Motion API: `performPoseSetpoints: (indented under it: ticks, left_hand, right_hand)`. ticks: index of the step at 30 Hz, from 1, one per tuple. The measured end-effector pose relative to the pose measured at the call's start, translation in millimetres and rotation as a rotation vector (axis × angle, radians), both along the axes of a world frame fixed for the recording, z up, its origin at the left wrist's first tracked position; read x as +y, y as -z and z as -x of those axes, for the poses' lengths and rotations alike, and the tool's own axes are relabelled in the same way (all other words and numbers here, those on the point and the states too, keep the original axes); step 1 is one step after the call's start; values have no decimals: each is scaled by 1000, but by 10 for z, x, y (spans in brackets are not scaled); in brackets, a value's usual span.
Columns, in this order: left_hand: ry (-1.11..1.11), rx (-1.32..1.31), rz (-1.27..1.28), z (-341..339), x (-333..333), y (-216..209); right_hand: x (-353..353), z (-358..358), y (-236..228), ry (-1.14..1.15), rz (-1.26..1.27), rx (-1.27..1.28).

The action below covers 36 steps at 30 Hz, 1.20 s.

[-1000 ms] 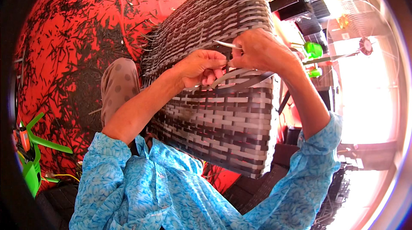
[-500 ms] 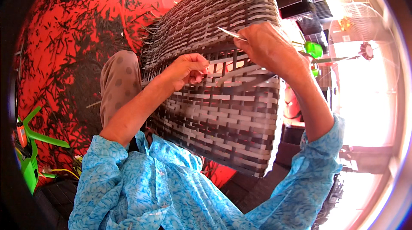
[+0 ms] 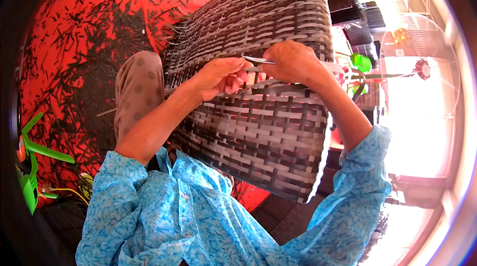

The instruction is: The person weaves wicker furniture by threading synthetic strips through the frame using a tool, tucking the ends, and turning the frame to weave strips across the panel by hand.

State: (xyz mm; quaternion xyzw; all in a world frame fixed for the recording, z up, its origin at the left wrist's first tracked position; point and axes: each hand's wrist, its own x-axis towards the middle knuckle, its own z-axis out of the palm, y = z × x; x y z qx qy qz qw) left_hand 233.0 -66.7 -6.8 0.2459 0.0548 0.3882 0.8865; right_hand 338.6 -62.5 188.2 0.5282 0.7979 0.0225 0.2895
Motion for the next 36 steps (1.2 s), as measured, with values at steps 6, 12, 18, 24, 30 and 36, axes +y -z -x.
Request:
performPoseSetpoints:
  ticks: [6, 12, 18, 24, 30, 36]
  left_hand:
    - [213, 138, -184, -67, 126, -133]
    - [311, 132, -59, -149, 187, -149]
    - [213, 139, 45, -185, 157, -102]
    - [186, 216, -50, -182, 149, -149]
    - [121, 443, -212, -118, 201, -262]
    - [22, 668, -288, 277, 447, -210]
  right_hand:
    - [52, 114, -61, 189, 19, -101]
    - [62, 148, 46, 85, 8, -184]
    - [100, 66, 99, 55, 46, -215]
    - [64, -80, 124, -48, -45, -189]
    - [-42, 12, -386, -116, -197, 401]
    - [-649, -250, -1702, 6, -816, 1653]
